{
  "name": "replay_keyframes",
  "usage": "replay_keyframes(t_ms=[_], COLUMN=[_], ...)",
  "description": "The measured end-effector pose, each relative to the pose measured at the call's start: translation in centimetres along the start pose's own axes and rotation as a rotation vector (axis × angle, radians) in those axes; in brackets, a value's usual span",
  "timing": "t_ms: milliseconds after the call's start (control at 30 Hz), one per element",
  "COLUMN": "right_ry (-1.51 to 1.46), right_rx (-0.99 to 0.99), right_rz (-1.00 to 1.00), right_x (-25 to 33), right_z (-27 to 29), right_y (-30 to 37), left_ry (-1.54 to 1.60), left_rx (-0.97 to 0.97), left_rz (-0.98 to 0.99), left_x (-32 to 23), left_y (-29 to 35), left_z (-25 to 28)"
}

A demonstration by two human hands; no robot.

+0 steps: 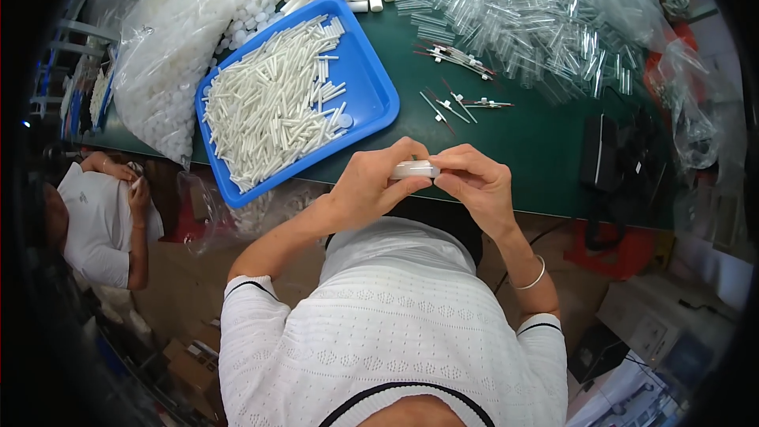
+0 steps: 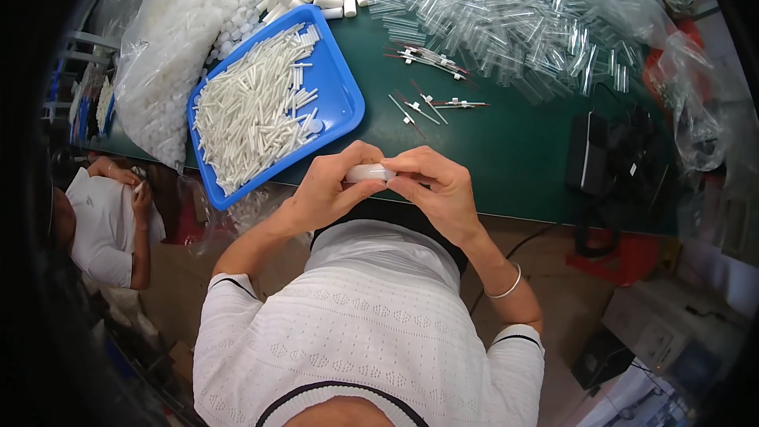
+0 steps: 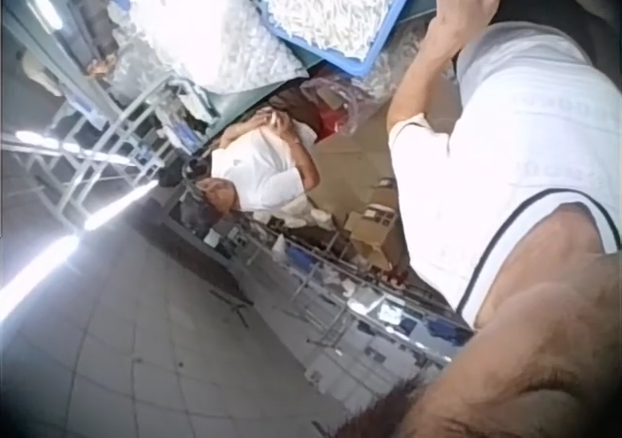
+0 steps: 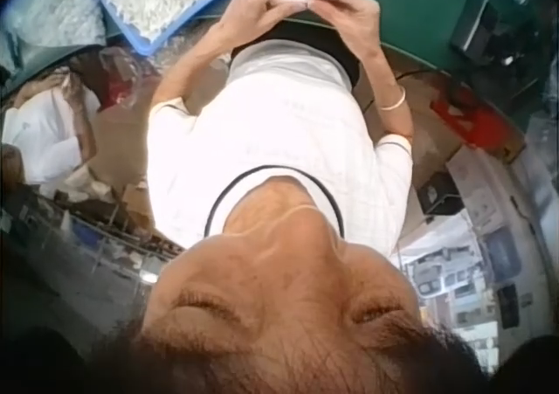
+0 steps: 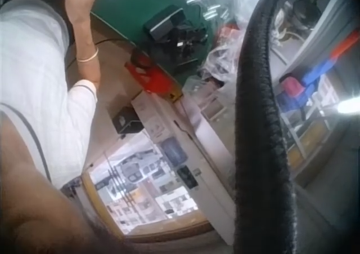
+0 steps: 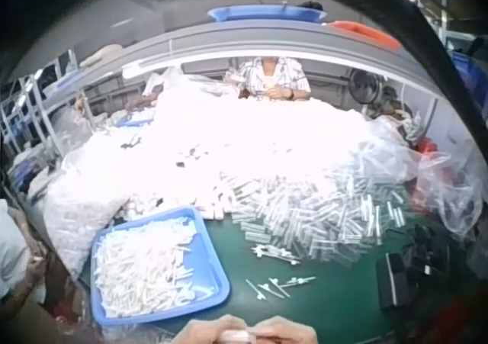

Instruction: Assembling small electronic or toy components by inserting wire parts into plastic housings at a factory workbench.

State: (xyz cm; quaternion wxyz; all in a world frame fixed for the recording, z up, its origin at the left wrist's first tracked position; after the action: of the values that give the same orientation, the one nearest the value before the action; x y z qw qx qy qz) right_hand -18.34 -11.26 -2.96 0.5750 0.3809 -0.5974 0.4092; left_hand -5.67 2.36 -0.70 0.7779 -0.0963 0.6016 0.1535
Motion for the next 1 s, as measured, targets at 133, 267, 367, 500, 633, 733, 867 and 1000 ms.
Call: replay_keyframes(t_ms=[133, 267, 367, 500, 633, 733, 867, 1000], right_ry=[-0.139, -0.027, 0.073, -0.020, -0.155, -0.117, -0.040, -0.247], right_rx=[-0.059, 0.012, 0.099, 0.048, -0.006, 0.021, 0.002, 0.052], right_rz=[-0.002, 0.139, 0.148, 0.098, 0.053, 0.058, 0.099, -0.135], right_x=[-1.2, -1.1, -0.5, -0.4, -1.5, -2.2, -2.1, -0.8], right_z=[-0.3, 0.1, 0.8, 0.9, 0.3, 0.2, -0.4, -1.1], right_y=[0.1, -0.3, -0.8, -0.7, -0.4, -0.5, -0.6, -0.5], left_ry=[-0.253, -0.349, -0.434, -0.291, -0.421, -0.502, -0.348, 0.316], left_rx=[-0.094, -0.131, -0.118, -0.180, -0.176, -0.180, -0.203, 0.047], left_rz=[-0.233, -0.327, -0.360, -0.363, -0.372, -0.367, -0.382, 0.009], left_x=[0.3, 0.2, 0.2, 0.3, 0.3, 0.3, 0.9, 2.1], left_y=[0.0, 0.4, 0.1, -0.3, -0.1, 0.3, 0.5, 0.9], left_z=[-0.6, -1.0, -1.1, -1.2, -1.3, -1.2, -1.3, -1.1])
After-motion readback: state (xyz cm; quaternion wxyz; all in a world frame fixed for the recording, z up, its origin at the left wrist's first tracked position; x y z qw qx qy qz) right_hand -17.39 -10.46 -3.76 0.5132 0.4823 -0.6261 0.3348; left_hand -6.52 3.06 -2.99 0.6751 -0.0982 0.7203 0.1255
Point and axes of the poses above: each hand's wrist, its own y-axis away from the middle knuckle, its own z-axis out of the back of the hand, x = y × z, the point moved 2 cm from there along -y, towards the middle knuckle, and after that the axes turned 8 degrees about y, right-handed, at the moved point
